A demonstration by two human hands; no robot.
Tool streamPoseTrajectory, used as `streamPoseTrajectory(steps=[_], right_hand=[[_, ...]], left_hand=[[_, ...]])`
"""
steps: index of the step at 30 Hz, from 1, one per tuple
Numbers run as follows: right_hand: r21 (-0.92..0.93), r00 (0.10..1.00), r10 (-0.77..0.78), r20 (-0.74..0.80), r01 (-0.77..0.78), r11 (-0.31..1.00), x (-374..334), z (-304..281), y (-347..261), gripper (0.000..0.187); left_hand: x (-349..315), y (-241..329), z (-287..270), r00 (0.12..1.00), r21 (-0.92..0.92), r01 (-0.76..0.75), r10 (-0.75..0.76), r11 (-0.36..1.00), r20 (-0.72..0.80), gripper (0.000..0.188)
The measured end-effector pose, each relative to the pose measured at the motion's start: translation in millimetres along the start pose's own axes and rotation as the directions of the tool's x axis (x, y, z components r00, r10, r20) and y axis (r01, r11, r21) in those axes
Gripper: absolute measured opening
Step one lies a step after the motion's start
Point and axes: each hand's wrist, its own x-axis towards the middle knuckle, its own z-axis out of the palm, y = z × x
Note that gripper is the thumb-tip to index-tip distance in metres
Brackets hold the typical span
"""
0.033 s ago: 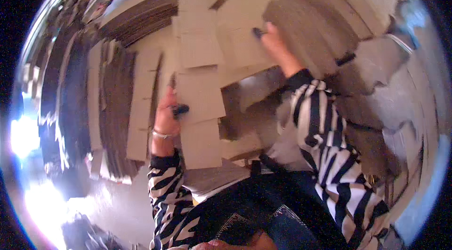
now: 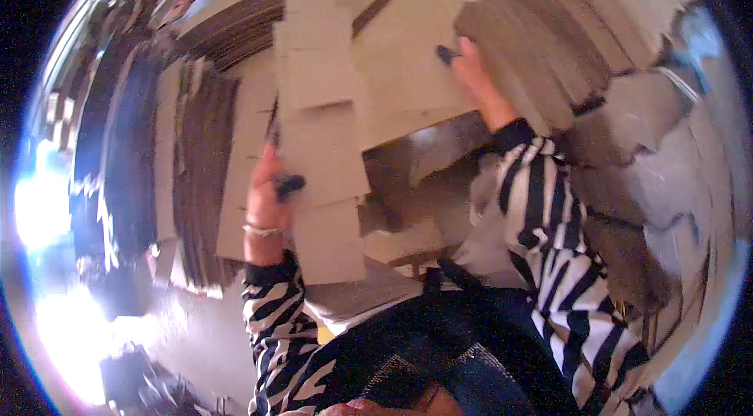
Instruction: The person uses a utility knife to cut a piece of cardboard on a wooden work surface. They hold the cardboard steady with one hand while guiding the knife with the other, then set the cut piece aside.
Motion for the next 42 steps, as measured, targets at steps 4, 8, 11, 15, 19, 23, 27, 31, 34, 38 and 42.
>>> streamPoseTrajectory(steps=[4,8,11,15,19,23,27,31,34,38,42], right_hand=[[-0.629,0.966,-0.251,0.068,0.237,0.740,-26,6,-30,0.039],[-0.864,0.948,-0.090,0.305,0.315,0.392,-47,35,-43,0.034],[-0.845,0.911,-0.102,0.400,0.410,0.344,-48,29,-33,0.031],[-0.820,0.887,-0.089,0.454,0.455,0.346,-52,17,-27,0.037],[-0.840,0.903,-0.129,0.409,0.428,0.334,-61,26,-44,0.038],[-0.833,0.895,-0.209,0.393,0.443,0.332,-60,31,-49,0.032],[-0.816,0.860,-0.158,0.486,0.511,0.270,-62,40,-47,0.024],[-0.826,0.852,-0.028,0.523,0.514,0.232,-71,55,-51,0.023],[-0.821,0.843,-0.001,0.538,0.525,0.223,-73,53,-55,0.022],[-0.770,0.814,-0.221,0.538,0.581,0.263,-74,56,-63,0.018],[-0.657,0.732,-0.429,0.529,0.673,0.340,-78,60,-69,0.015]], left_hand=[[-33,126,-29,0.886,0.179,-0.344,0.382,0.922,-0.263,0.053],[-63,219,-65,0.761,0.987,0.148,0.645,-0.061,-0.074,0.054],[-31,180,-146,0.804,0.766,0.380,0.594,-0.519,0.004,0.032],[-16,82,-242,0.845,0.636,0.494,0.500,-0.594,-0.189,0.039],[-21,99,-233,0.814,0.751,0.559,0.405,-0.352,-0.417,0.041],[-1,102,-160,0.834,0.923,0.274,0.546,-0.271,-0.087,0.045],[69,16,-81,0.857,0.984,0.037,0.512,-0.172,0.057,0.042],[119,-36,-76,0.837,0.827,0.446,0.486,-0.342,-0.250,0.032],[134,-67,-93,0.820,0.812,0.486,0.490,-0.325,-0.294,0.030],[132,-74,-91,0.840,0.889,0.273,0.542,-0.368,-0.034,0.027],[125,-66,-67,0.857,0.981,-0.025,0.502,-0.190,0.120,0.026]])
